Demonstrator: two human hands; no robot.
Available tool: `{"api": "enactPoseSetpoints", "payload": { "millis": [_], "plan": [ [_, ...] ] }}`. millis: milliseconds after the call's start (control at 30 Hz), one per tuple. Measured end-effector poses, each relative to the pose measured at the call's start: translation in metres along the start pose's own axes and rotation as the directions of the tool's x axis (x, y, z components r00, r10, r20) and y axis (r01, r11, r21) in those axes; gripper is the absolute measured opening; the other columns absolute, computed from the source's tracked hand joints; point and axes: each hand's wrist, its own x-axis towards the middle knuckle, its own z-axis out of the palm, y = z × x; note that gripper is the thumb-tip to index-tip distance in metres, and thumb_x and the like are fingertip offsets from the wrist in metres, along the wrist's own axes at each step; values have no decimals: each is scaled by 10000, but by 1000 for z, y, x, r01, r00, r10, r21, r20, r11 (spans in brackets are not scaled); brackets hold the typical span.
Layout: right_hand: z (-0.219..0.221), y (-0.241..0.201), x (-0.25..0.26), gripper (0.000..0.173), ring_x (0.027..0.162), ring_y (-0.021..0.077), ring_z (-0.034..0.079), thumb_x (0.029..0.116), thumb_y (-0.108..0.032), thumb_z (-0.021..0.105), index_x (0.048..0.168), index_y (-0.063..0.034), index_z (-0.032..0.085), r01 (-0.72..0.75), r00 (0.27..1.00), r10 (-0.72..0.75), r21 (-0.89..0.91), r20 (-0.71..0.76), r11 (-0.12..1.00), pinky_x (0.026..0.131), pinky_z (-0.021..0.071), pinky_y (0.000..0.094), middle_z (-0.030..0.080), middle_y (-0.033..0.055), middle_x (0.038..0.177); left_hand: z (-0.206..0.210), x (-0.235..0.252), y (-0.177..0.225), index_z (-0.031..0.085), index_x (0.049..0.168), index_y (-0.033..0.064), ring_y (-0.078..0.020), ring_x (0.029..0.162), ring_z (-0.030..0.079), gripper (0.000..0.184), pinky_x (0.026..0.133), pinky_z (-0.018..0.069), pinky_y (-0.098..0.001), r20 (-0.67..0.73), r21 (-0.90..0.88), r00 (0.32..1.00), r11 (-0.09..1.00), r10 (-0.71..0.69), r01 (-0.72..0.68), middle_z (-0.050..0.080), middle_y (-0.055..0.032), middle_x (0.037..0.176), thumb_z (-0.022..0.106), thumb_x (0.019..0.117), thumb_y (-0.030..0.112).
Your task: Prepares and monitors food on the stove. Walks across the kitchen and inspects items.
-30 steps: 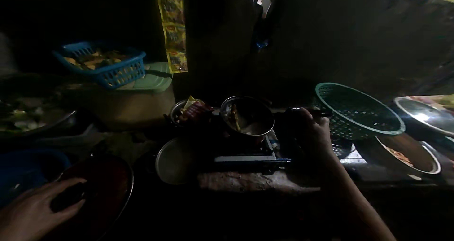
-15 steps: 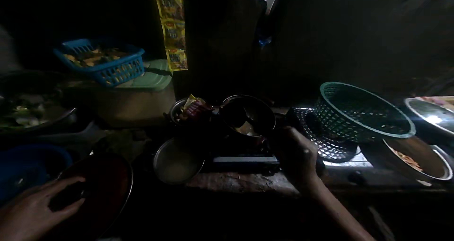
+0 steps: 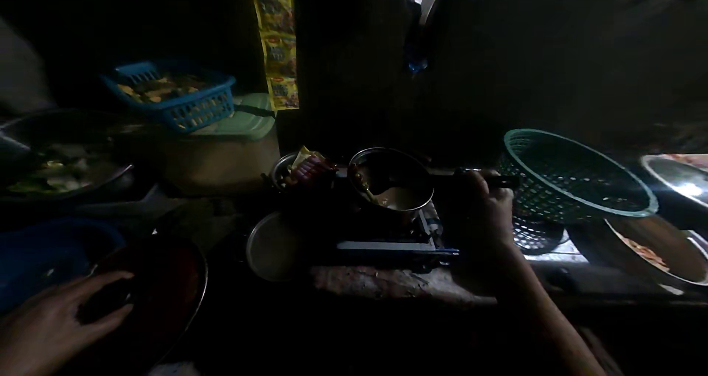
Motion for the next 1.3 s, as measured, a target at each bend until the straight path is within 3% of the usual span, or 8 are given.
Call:
{"api": "enactPoseSetpoints", "payload": {
  "millis": [200, 500, 667, 867, 967, 1067, 1167, 1300],
  "plan": [
    [-1, -22, 23, 177, 681, 88, 659, 1069, -252, 530, 1068, -83, 584, -88, 996, 88, -59, -5, 994, 633, 608, 323, 650, -29, 807, -2, -10, -9, 620, 1337, -33, -554, 1214, 556, 497, 1013, 409, -690, 5, -10, 999, 999, -50, 50, 598, -366, 1284, 762, 891, 136],
    [42, -74, 33, 198, 782, 72, 698, 1079, -317, 511, 1109, -136, 588, 46, 973, -23, -94, 229, 995, 712, 631, 324, 678, -72, 884, -6, -35, -48, 629, 1328, -31, -541, 1186, 563, 501, 1006, 401, -691, -55, -53, 995, 996, -77, 75, 610, -357, 1254, 786, 867, 88],
    [89, -64, -17, 198, 703, 90, 679, 1087, -279, 492, 1115, -106, 584, -78, 957, 72, 10, 280, 997, 628, 615, 302, 688, -27, 869, -15, -50, -74, 635, 1315, -29, -540, 1171, 572, 489, 996, 412, -688, -67, -41, 995, 997, -70, 68, 622, -346, 1240, 780, 868, 105],
    [117, -34, -79, 164, 586, 42, 616, 1068, -226, 538, 1068, -85, 621, -110, 950, 134, -99, 283, 989, 516, 548, 229, 662, -39, 759, -26, -58, -100, 631, 1322, -37, -563, 1220, 544, 498, 1028, 391, -699, -64, -27, 995, 997, -75, 73, 606, -361, 1272, 783, 866, 96],
    [126, -23, -101, 72, 635, 13, 605, 1019, -133, 599, 1038, -66, 616, -9, 950, 51, -137, 307, 990, 575, 541, 209, 646, -55, 794, -28, -56, -104, 647, 1304, -31, -560, 1179, 564, 487, 999, 404, -701, -77, -13, 996, 998, -54, 53, 626, -350, 1238, 794, 861, 108],
    [135, -25, -128, 209, 716, 42, 667, 944, -8, 650, 1143, 50, 627, 110, 926, -15, -231, 378, 967, 667, 600, 248, 690, 32, 891, -32, -46, -97, 662, 1294, -10, -560, 1148, 582, 474, 974, 411, -714, -86, 14, 996, 1000, -16, 17, 638, -339, 1225, 799, 857, 112],
    [133, -20, -156, 174, 819, 140, 708, 906, -77, 703, 1023, 53, 707, 480, 782, -254, -290, 569, 828, 769, 596, 290, 730, 120, 914, -35, -27, -84, 662, 1300, 0, -561, 1132, 588, 472, 935, 429, -726, -77, 39, 996, 999, 36, -33, 637, -337, 1223, 804, 863, 110],
    [122, -24, -181, 143, 799, 271, 712, 976, -155, 605, 1041, -86, 711, 908, 371, -498, -194, 784, 371, 705, 602, 362, 702, 139, 922, -37, 10, -52, 668, 1305, 22, -564, 1121, 594, 474, 909, 436, -728, -100, 69, 979, 983, 177, -171, 638, -327, 1244, 792, 861, 131]
  ]
}}
